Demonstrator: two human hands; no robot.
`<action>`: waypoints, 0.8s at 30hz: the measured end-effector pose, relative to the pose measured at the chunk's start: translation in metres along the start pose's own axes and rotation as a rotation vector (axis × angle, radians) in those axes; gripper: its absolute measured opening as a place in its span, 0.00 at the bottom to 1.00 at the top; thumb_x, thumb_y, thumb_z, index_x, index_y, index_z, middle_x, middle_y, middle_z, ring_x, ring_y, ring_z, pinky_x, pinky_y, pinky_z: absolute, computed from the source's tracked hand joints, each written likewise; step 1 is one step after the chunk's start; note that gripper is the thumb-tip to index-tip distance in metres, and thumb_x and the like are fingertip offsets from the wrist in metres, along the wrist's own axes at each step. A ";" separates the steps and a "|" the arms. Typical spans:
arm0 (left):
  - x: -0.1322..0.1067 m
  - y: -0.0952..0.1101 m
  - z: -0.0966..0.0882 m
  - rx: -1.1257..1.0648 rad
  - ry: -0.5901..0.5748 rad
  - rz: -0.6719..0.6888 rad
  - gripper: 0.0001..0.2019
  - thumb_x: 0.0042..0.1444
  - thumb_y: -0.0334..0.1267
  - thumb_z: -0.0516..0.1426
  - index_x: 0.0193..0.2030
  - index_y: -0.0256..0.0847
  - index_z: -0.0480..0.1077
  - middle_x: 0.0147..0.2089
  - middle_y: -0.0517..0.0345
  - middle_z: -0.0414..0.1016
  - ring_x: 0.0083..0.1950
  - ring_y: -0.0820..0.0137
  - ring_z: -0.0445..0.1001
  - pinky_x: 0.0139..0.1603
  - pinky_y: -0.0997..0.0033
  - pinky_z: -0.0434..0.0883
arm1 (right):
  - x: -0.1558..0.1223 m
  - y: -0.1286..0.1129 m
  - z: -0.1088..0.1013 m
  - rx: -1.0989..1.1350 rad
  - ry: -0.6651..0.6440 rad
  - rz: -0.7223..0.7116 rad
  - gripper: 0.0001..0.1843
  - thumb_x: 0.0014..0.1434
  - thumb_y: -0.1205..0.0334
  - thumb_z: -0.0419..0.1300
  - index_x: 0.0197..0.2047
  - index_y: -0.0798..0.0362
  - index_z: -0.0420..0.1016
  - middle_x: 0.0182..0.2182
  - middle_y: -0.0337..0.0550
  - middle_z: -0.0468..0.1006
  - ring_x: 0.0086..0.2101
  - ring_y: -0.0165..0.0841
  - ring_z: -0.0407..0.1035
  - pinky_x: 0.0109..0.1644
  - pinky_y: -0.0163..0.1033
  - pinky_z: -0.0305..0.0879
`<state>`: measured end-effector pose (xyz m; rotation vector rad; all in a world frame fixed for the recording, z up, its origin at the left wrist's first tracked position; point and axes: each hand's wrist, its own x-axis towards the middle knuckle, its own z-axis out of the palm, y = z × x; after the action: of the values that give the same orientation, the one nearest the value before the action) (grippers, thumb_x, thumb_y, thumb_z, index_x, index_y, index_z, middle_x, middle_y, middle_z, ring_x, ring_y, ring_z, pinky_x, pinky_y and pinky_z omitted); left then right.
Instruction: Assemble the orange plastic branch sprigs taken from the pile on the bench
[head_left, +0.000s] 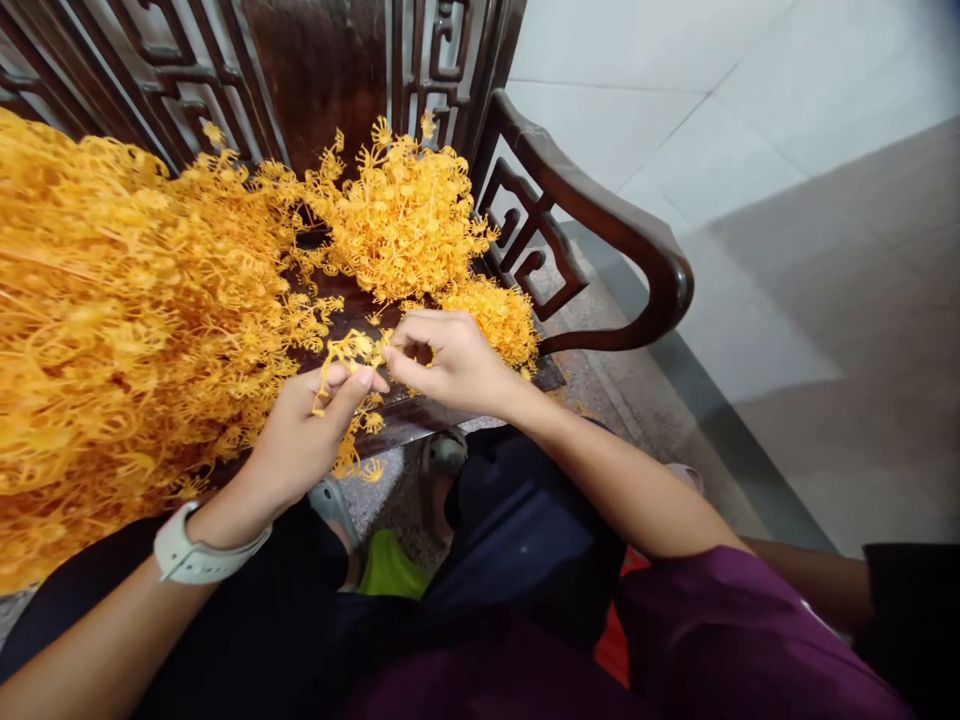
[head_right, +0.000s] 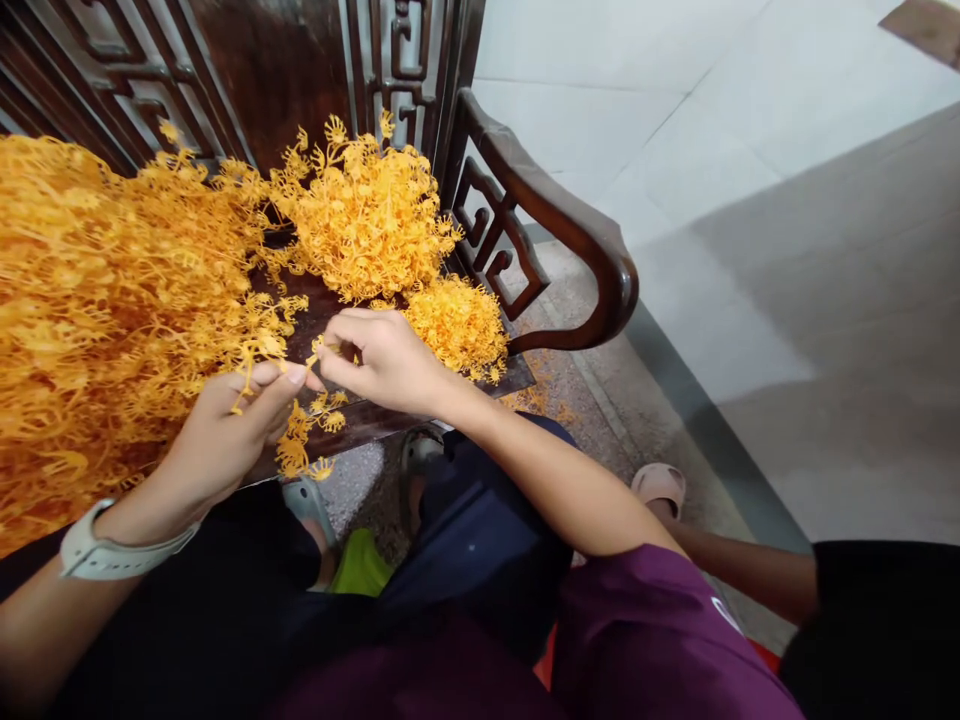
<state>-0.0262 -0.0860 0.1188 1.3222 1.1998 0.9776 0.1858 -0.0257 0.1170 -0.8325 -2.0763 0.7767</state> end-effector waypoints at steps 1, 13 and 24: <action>0.000 0.000 0.001 0.070 0.002 0.037 0.14 0.70 0.46 0.64 0.36 0.41 0.83 0.22 0.64 0.59 0.25 0.71 0.56 0.27 0.70 0.57 | 0.000 0.001 0.002 -0.062 0.008 -0.032 0.15 0.72 0.61 0.60 0.31 0.53 0.72 0.29 0.39 0.73 0.31 0.30 0.64 0.38 0.38 0.58; -0.010 -0.001 0.001 0.636 0.089 0.292 0.09 0.69 0.37 0.57 0.43 0.43 0.80 0.30 0.59 0.77 0.27 0.68 0.69 0.34 0.67 0.61 | 0.004 -0.012 0.019 0.116 0.167 0.227 0.13 0.63 0.61 0.62 0.26 0.52 0.70 0.22 0.32 0.69 0.25 0.27 0.61 0.33 0.38 0.54; -0.043 -0.001 0.009 0.810 0.041 0.864 0.19 0.68 0.24 0.54 0.60 0.39 0.79 0.36 0.53 0.88 0.29 0.67 0.81 0.31 0.70 0.71 | 0.021 0.056 -0.032 -0.072 0.544 0.381 0.17 0.62 0.69 0.63 0.23 0.50 0.68 0.22 0.37 0.70 0.25 0.28 0.61 0.32 0.39 0.57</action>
<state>-0.0247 -0.1303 0.1203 2.6072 1.0880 1.1344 0.2182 0.0324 0.1012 -1.3365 -1.4871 0.5837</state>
